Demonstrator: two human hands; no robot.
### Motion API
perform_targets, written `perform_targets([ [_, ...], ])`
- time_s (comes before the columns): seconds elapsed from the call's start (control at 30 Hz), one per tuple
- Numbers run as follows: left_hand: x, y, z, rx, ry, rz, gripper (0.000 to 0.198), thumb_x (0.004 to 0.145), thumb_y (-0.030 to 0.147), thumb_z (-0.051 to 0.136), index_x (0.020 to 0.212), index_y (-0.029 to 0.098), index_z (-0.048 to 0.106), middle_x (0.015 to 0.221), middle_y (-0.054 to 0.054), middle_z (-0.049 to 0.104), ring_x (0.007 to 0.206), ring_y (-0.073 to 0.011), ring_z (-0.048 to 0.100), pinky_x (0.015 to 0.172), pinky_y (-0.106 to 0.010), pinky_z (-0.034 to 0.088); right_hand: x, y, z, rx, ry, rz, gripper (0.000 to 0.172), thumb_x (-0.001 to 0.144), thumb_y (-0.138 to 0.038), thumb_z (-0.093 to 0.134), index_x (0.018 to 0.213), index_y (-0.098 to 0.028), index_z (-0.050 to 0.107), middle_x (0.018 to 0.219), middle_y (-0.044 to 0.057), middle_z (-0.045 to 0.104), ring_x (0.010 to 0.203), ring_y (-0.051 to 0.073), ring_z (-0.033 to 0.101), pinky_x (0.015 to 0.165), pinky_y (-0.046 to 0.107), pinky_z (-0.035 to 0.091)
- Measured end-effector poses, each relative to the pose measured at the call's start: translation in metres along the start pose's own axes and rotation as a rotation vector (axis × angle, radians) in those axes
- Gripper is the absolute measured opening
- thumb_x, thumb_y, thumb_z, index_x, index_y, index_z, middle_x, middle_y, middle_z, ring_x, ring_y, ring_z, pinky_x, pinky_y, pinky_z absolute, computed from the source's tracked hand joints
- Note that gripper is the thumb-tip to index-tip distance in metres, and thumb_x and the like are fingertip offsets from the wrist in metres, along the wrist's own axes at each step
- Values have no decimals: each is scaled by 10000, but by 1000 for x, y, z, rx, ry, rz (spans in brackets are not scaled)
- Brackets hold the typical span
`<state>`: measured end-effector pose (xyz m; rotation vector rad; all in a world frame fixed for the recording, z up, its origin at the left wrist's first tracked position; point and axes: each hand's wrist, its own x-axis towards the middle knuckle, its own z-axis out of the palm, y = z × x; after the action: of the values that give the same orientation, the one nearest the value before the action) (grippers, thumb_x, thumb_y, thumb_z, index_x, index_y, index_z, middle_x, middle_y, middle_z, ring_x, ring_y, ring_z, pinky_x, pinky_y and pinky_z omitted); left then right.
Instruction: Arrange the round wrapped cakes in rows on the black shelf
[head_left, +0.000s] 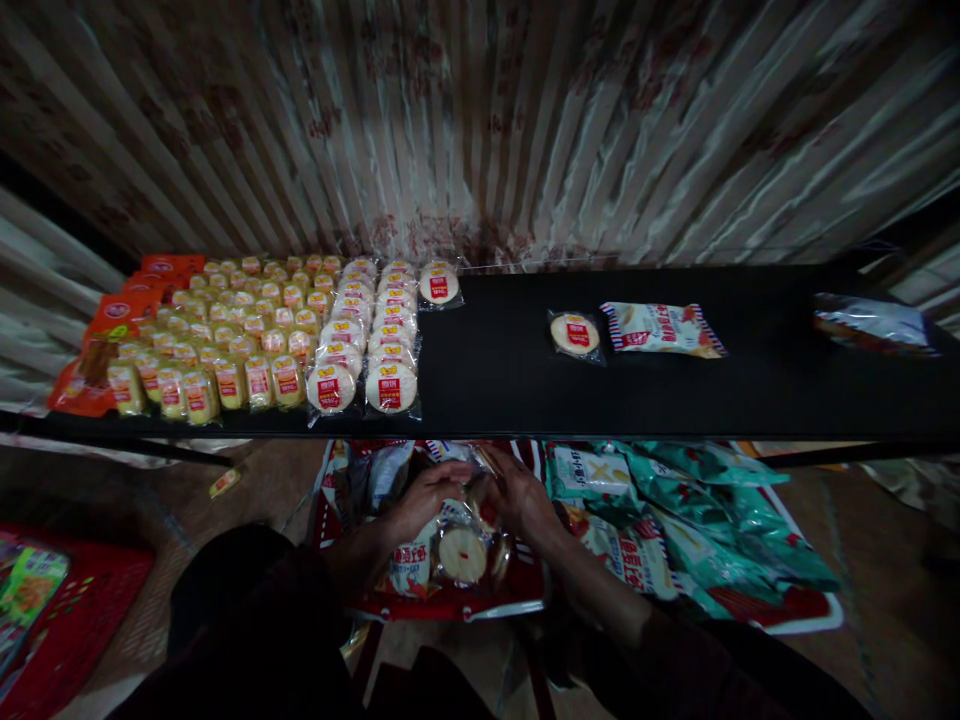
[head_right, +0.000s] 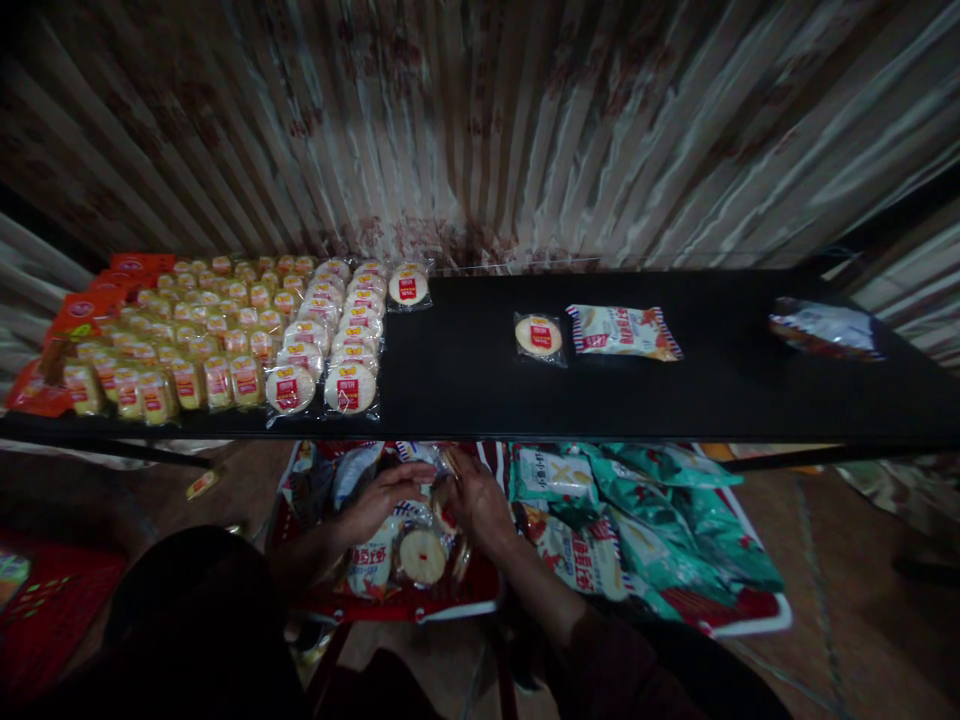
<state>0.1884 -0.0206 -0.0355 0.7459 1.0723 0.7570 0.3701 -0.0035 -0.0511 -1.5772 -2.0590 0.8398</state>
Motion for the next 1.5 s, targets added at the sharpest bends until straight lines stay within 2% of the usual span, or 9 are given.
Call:
perform_targets([
  [0.27, 7, -5, -7, -20, 72, -11, 447, 667, 325, 714, 1077, 170, 629, 1227, -113, 591, 1068, -266, 589, 876, -378, 463, 8, -16, -23, 41, -25, 17, 406, 853, -265, 404, 1236, -210, 530, 1126, 71, 668, 966, 219, 652, 856, 338, 505],
  [0.57, 7, -9, -13, 271, 129, 24, 466, 773, 313, 616, 1219, 195, 555, 951, -45, 656, 856, -162, 596, 720, -262, 466, 8, -17, -28, 116, -45, 40, 387, 870, -381, 417, 1163, -194, 589, 1017, 75, 707, 879, 218, 672, 803, 326, 517],
  [0.73, 5, -6, -13, 204, 99, 46, 463, 756, 333, 643, 1190, 194, 558, 1232, -79, 582, 976, -183, 582, 753, -264, 476, 8, -11, -26, 270, -86, 91, 406, 846, -399, 479, 1180, -197, 590, 1042, 67, 706, 900, 222, 672, 808, 350, 530],
  [0.83, 3, -2, -11, 204, 122, 69, 486, 744, 363, 671, 1190, 207, 556, 1273, -81, 559, 1015, -186, 573, 833, -285, 471, 10, -7, -24, 439, -137, 132, 381, 834, -379, 504, 1156, -204, 610, 1035, 48, 709, 907, 208, 669, 817, 352, 538],
  [0.93, 3, -1, -10, 213, 113, 76, 448, 742, 387, 675, 1134, 189, 591, 1182, -82, 609, 998, -184, 576, 850, -288, 462, 10, -7, -24, 546, -178, 174, 377, 827, -382, 520, 1139, -196, 623, 1070, 49, 698, 948, 202, 658, 848, 351, 531],
  [1.03, 2, -1, -9, 209, 1, 29, 384, 745, 431, 659, 1004, 149, 635, 958, -57, 667, 844, -160, 593, 756, -264, 464, 9, -10, -27, 608, -239, 216, 406, 821, -397, 534, 1158, -184, 611, 1108, 66, 682, 959, 206, 653, 855, 358, 529],
  [1.17, -4, 6, -7, 220, -91, 12, 380, 709, 485, 674, 849, 135, 625, 755, -4, 630, 685, -115, 550, 654, -233, 426, 9, -16, -35, 675, -348, 202, 445, 815, -449, 555, 1167, -179, 597, 1100, 73, 681, 971, 210, 647, 874, 373, 521],
  [1.33, -10, 15, -7, 183, -121, 30, 447, 677, 550, 679, 844, 146, 586, 721, 4, 602, 632, -101, 532, 595, -223, 390, 10, -20, -42, 704, -320, 178, 546, 753, -512, 633, 1196, -199, 569, 1143, 65, 655, 1001, 199, 630, 881, 352, 514],
  [1.5, -11, 19, -10, 195, -134, 69, 479, 676, 574, 674, 866, 142, 594, 690, 9, 586, 568, -88, 499, 548, -218, 366, 10, -24, -46, 756, -264, 181, 459, 769, -550, 594, 1041, -182, 639, 1031, 52, 686, 902, 183, 646, 826, 335, 524],
])
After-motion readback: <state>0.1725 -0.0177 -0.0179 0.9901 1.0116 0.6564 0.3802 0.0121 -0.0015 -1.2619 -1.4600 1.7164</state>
